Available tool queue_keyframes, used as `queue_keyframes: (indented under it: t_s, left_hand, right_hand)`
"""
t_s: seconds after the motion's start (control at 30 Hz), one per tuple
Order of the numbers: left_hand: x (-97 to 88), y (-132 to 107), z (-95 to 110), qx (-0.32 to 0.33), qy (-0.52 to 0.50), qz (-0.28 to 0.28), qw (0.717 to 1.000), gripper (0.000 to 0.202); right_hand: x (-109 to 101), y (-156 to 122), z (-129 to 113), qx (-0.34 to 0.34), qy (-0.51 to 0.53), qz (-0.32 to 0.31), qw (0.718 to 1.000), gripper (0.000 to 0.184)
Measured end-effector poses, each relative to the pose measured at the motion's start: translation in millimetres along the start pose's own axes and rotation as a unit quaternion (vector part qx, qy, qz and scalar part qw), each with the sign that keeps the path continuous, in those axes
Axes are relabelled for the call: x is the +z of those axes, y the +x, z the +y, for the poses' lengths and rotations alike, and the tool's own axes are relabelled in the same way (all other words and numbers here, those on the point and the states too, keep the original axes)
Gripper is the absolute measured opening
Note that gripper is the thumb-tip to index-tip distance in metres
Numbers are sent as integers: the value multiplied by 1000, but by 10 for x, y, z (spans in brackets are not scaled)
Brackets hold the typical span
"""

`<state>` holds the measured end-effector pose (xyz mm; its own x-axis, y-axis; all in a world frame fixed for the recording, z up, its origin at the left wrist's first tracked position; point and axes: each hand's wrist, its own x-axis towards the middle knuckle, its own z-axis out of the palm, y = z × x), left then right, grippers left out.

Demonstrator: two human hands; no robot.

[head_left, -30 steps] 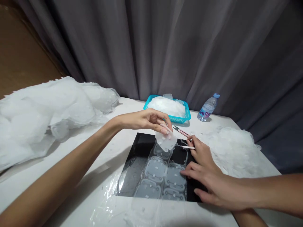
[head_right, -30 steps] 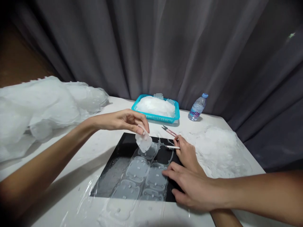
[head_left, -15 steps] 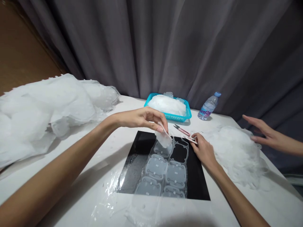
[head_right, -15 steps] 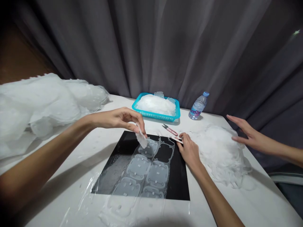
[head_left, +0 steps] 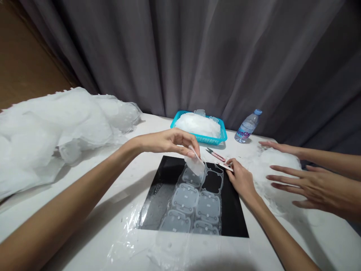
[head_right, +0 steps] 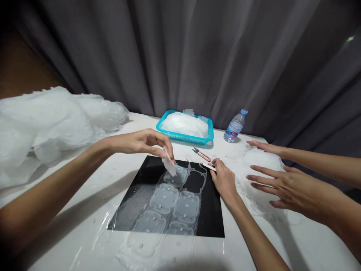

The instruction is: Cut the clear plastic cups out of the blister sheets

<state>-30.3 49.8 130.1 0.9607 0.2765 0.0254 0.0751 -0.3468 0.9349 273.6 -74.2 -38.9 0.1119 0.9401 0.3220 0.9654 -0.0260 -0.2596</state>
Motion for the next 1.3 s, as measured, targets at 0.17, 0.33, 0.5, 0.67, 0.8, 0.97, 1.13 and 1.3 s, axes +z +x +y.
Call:
queue_keyframes:
  t_s: [0.17, 0.33, 0.5, 0.67, 0.8, 0.97, 1.13, 1.3]
  left_hand:
    - [-10, -4, -11, -8, 3, -1, 1000, 14]
    - [-84, -27, -84, -30, 16, -7, 999, 15]
    - [-229, -66, -344, -81, 47, 68, 993, 23]
    - [-495, -9, -710, -46, -11, 351, 935, 37]
    - [-776, 229, -929, -51, -34, 483, 874, 37]
    - [-1058, 741, -956, -94, -4, 530, 842, 36]
    - [-1016, 1024, -869, -79, 99, 554, 823, 30]
    - [-355, 598, -758, -11, 197, 462, 864, 18]
  right_hand:
    - [-70, -23, -96, -5, -18, 29, 999, 17]
    - [-77, -62, -247, -46, 28, 37, 998, 26]
    - [-16, -47, -302, -96, 95, -27, 990, 24]
    - [26, -6, -287, -101, 85, -39, 990, 21]
    - [20, -7, -282, -104, 85, -37, 990, 19]
    - [24, -1, -284, -106, 85, -32, 990, 18]
    - [14, 8, -285, -107, 80, -26, 991, 19]
    - [-41, -5, -287, -118, 105, -37, 987, 22]
